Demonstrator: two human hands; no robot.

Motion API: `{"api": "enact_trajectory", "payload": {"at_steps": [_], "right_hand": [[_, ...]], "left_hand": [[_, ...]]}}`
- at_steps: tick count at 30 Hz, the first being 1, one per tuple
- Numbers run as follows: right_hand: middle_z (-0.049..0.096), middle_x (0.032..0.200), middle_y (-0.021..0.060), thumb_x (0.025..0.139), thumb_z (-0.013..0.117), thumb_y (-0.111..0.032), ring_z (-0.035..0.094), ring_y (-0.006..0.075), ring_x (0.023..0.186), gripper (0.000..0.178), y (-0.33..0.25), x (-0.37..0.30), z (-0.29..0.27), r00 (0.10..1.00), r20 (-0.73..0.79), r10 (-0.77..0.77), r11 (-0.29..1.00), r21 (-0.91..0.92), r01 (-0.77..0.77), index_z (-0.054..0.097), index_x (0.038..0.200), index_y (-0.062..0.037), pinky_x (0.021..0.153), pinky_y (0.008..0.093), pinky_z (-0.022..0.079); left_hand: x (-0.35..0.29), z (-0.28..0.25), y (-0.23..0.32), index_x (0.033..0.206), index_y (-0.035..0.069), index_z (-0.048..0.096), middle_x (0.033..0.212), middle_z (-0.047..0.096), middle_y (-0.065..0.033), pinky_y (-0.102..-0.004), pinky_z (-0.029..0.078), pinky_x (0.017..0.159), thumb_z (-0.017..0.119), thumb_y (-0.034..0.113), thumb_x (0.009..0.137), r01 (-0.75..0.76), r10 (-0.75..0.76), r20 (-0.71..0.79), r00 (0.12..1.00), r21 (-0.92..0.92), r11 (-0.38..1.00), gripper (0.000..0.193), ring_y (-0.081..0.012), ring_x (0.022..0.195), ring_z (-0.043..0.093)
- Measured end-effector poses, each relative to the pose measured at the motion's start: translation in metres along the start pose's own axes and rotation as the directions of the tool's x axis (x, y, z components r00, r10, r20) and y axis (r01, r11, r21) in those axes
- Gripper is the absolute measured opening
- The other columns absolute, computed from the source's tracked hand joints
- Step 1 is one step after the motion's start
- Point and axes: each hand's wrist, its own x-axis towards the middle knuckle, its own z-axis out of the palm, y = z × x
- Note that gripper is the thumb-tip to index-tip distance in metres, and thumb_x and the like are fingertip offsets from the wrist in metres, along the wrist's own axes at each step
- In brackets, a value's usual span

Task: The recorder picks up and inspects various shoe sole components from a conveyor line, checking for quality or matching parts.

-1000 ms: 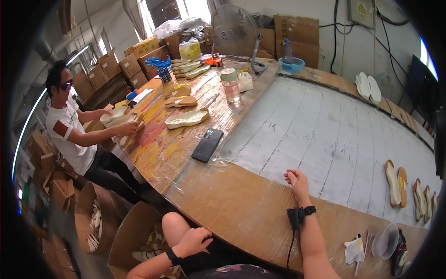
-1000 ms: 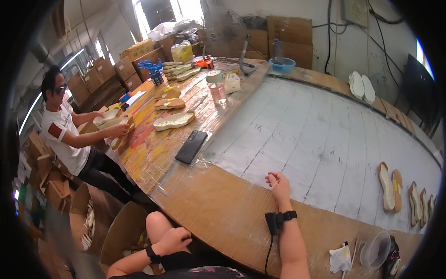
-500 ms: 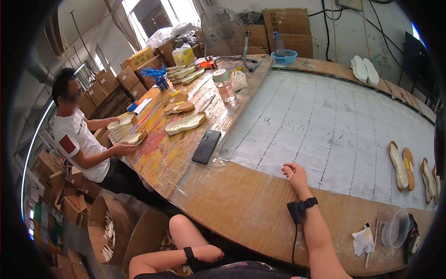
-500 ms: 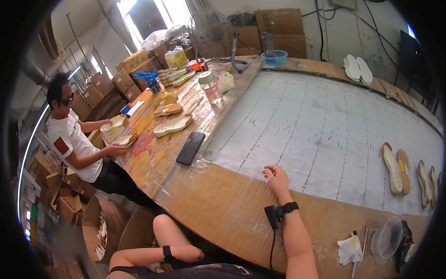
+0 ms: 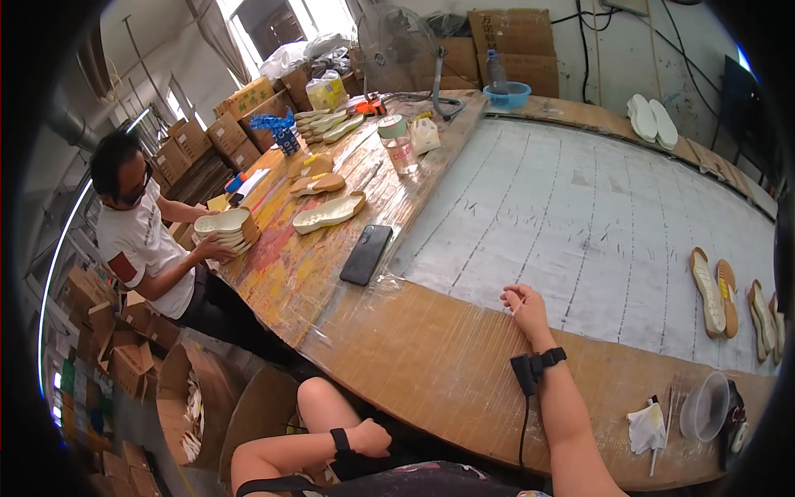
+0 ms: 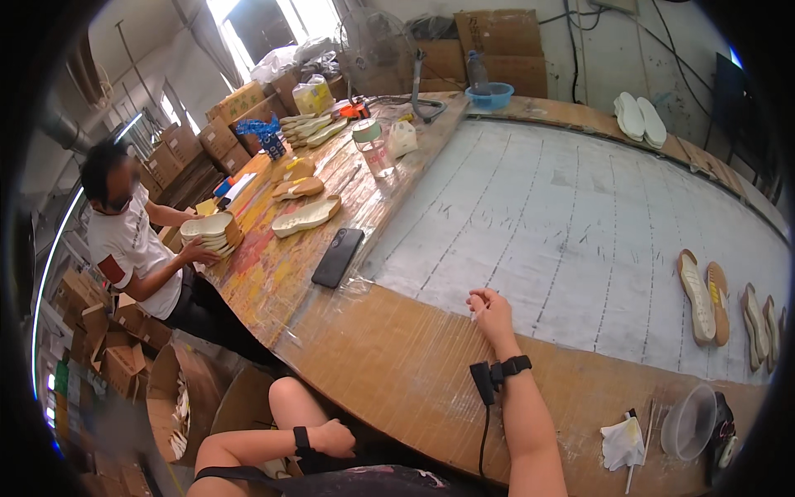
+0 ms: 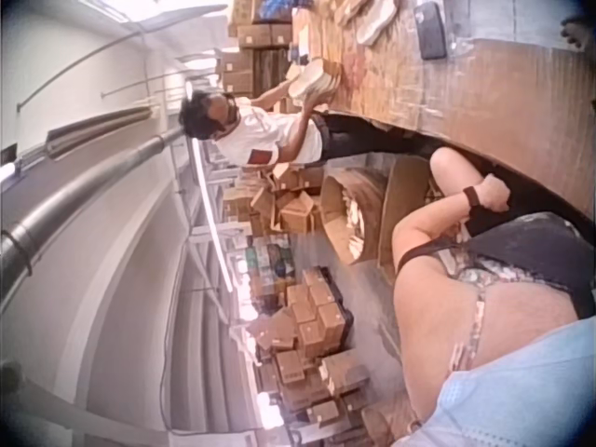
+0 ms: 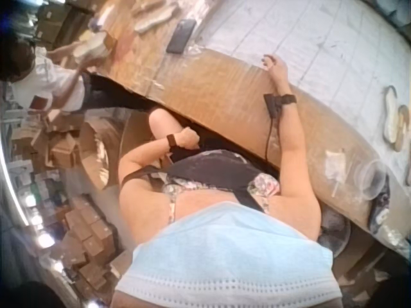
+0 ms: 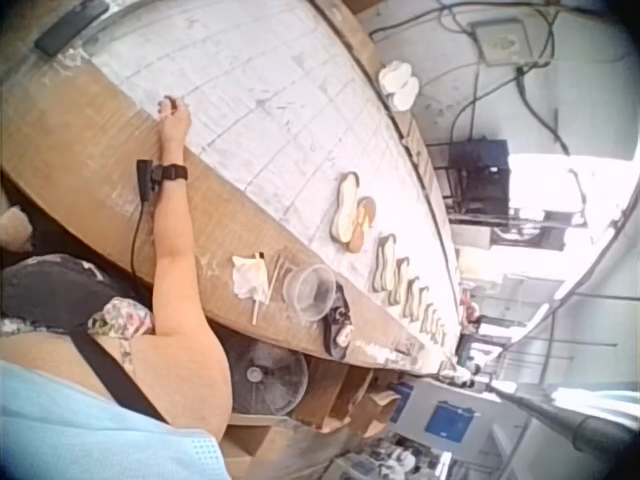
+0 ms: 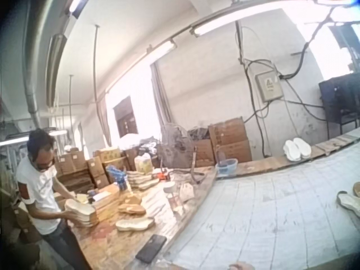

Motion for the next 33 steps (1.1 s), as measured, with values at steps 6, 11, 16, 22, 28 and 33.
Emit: {"api": "enact_trajectory", "payload": {"at_steps": [6,11,16,22,28,33], "right_hand": [[0.066,0.078,0.0077,0.083,0.053,-0.012,0.059,0.0106,0.068,0.02,-0.001,0.001,0.001,1.0,0.017,-0.003,1.0,-0.007,0.004,0.06,0.095,0.0026,0.058,0.0233,0.046],[0.066,0.079,0.0081,0.083,0.053,-0.012,0.06,0.0111,0.069,0.02,0.003,0.002,-0.001,1.0,0.017,-0.022,1.0,-0.022,0.022,0.061,0.095,0.0025,0.058,0.0234,0.047],[0.066,0.079,0.008,0.083,0.052,-0.011,0.059,0.0111,0.068,0.02,0.002,0.002,-0.003,1.0,0.012,-0.013,1.0,-0.012,0.013,0.061,0.095,0.0024,0.06,0.0235,0.047],[0.066,0.079,0.0078,0.083,0.053,-0.01,0.059,0.0108,0.068,0.019,-0.002,0.0,-0.001,1.0,0.017,0.005,1.0,-0.023,-0.005,0.06,0.095,0.0025,0.058,0.0238,0.047],[0.065,0.079,0.008,0.083,0.053,-0.011,0.059,0.0107,0.068,0.02,-0.006,0.001,-0.003,0.999,0.038,0.018,0.999,-0.05,-0.016,0.061,0.095,0.0026,0.058,0.0237,0.047],[0.065,0.08,0.0083,0.084,0.053,-0.012,0.059,0.0113,0.069,0.02,-0.01,-0.002,-0.002,0.999,0.042,0.028,0.999,-0.016,-0.028,0.061,0.095,0.0023,0.058,0.024,0.047]], "left_hand": [[0.035,0.022,-0.008,0.087,0.002,0.065,0.081,0.065,-0.0154,-0.0523,0.044,0.073,0.053,0.042,0.08,-0.089,0.094,0.012,0.996,-0.221,0.971,0.043,-0.0347,0.084,0.061],[0.019,0.001,-0.013,0.088,0.007,0.066,0.083,0.064,-0.0155,-0.0496,0.043,0.074,0.046,0.044,0.084,-0.008,0.032,0.129,0.991,-0.184,0.983,0.042,-0.0344,0.084,0.06],[0.0,-0.018,-0.011,0.083,0.003,0.065,0.078,0.064,-0.0141,-0.0471,0.04,0.074,0.047,0.046,0.084,0.016,0.002,0.181,0.984,-0.096,0.995,0.046,-0.0312,0.078,0.059],[-0.002,-0.063,-0.012,0.096,0.001,0.061,0.075,0.056,0.0005,-0.023,0.041,0.065,0.047,0.029,0.092,-0.294,0.403,-0.129,0.906,-0.876,0.382,0.032,-0.0082,0.069,0.049],[0.019,-0.131,-0.023,0.092,0.005,0.06,0.081,0.058,-0.0004,-0.0239,0.045,0.069,0.052,0.019,0.09,-0.661,-0.273,-0.606,0.747,-0.718,-0.217,0.016,-0.0085,0.073,0.054],[0.063,-0.134,-0.042,0.088,0.005,0.056,0.077,0.055,-0.0024,-0.025,0.044,0.066,0.049,0.012,0.09,-0.871,-0.705,-0.511,0.492,-0.3,-0.39,0.009,-0.0125,0.069,0.052]]}}
